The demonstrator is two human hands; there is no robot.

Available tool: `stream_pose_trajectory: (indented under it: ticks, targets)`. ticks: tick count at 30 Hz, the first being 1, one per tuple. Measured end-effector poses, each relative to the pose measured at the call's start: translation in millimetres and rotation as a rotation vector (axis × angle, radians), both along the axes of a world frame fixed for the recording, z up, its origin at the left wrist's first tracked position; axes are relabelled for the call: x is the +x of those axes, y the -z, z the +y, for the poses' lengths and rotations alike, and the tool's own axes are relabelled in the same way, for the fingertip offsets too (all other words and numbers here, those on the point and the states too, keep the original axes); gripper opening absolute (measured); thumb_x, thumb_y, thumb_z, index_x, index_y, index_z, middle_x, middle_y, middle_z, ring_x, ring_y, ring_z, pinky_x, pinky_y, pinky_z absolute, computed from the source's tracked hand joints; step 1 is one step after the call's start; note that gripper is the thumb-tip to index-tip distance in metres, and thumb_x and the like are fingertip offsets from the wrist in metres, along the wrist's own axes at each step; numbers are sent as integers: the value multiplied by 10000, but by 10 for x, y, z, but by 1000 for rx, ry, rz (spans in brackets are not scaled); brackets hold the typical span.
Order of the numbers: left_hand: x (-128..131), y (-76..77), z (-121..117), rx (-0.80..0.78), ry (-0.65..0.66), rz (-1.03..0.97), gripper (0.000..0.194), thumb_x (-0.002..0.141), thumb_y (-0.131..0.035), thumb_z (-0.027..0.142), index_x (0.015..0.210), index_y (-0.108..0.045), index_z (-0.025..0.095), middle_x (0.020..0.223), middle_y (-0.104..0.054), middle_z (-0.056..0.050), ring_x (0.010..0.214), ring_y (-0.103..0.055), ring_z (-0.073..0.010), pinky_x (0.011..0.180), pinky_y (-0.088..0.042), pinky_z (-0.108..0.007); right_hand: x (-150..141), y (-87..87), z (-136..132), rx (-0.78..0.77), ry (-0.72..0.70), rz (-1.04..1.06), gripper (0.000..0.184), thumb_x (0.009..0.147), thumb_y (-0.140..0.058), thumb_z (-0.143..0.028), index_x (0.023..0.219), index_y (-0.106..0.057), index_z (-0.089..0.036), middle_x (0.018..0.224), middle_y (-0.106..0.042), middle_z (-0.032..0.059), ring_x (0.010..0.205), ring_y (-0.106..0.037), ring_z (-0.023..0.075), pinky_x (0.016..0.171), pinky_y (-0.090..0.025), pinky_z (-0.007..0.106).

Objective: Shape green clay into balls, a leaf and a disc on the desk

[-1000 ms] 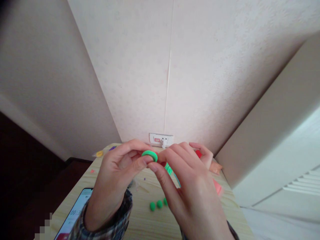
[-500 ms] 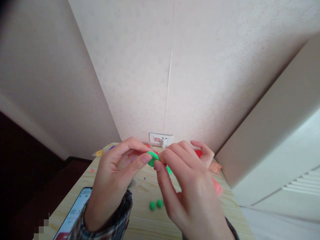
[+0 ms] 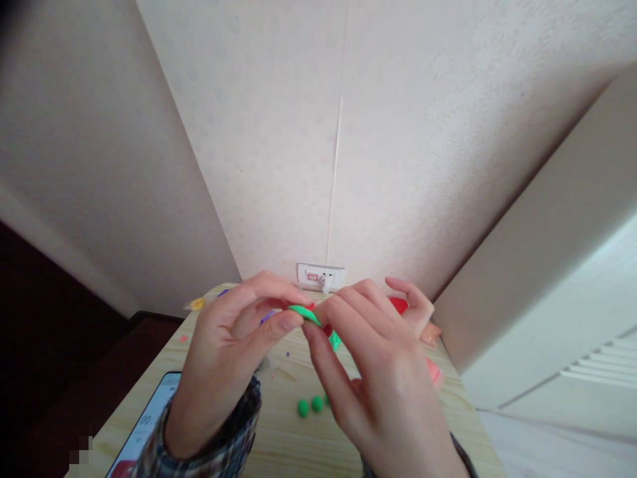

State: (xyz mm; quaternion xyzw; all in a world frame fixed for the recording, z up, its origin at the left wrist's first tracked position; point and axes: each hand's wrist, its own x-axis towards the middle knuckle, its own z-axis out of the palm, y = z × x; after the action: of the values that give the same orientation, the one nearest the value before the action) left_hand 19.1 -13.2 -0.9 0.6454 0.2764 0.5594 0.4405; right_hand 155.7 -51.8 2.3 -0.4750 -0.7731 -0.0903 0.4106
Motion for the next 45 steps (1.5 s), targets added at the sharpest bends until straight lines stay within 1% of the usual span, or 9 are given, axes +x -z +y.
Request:
stream_pose_trajectory:
  ticks: [7,12,18,24,30,32,35,38,45]
  targets:
    - [18,28,-37,38,-67,-21,93,807,-629,202,714,-634,203,733,-632,1,743,-589,-149,723,-462,-267,-11,26,13,-52,-29,12,195,920,-468,-309,746,-499,-227,669,-574,-46,694,-544,155,888,-253,407]
    - [21,14,-57,8,-24,-52,100,815,-623,233,720,-642,210,736,-632,1,746,-576,-153,751,-462,-285,-10,10,2,-30,-56,-8,151,889,-485,-188,744,-507,-224,643,-544,-50,685,-542,144,854,-298,383]
    - [4,17,-23,53,77,-62,42,766,-680,211,807,-681,203,812,-640,-12,802,-575,-158,763,-449,-290,10,18,-22,-23,-29,-19,86,888,-486,-178,872,-553,-231,685,-569,-47,715,-550,142,883,-291,391]
    - [-10,37,-1,81,-17,-84,89,739,-702,168,661,-667,194,720,-565,7,725,-546,-132,712,-439,-269,55,13,-14,-38,-52,-44,83,891,-529,-239,814,-556,-247,706,-615,-61,735,-580,148,922,-242,398]
    - [0,22,-5,7,3,-115,77,721,-723,190,649,-699,205,724,-583,2,732,-548,-130,695,-454,-251,46,7,-32,-16,-27,-41,57,904,-522,-252,855,-548,-241,719,-623,-52,730,-583,150,922,-248,394]
    - [8,15,-11,-42,52,-157,38,704,-738,180,695,-715,210,747,-626,1,767,-581,-134,706,-475,-241,20,12,-36,9,0,-5,95,910,-502,-219,824,-539,-234,683,-604,-53,698,-567,141,904,-266,387]
    - [8,9,-21,-150,97,-188,130,694,-743,147,799,-722,222,808,-691,17,780,-629,-123,721,-507,-219,-9,25,-24,42,33,53,113,905,-506,-213,794,-521,-229,666,-598,-53,671,-549,137,878,-280,383]
    - [-5,10,-25,-186,54,-169,118,722,-719,131,797,-716,222,807,-713,37,770,-653,-100,732,-516,-187,-4,36,-4,27,34,49,129,902,-509,-219,773,-513,-227,658,-591,-53,666,-542,142,869,-271,393]
    - [-35,-16,-29,-53,-63,21,90,713,-722,110,712,-729,200,729,-709,23,732,-651,-113,712,-508,-201,16,25,-1,1,-5,43,193,899,-514,-287,723,-486,-213,612,-517,-54,627,-506,139,846,-270,393]
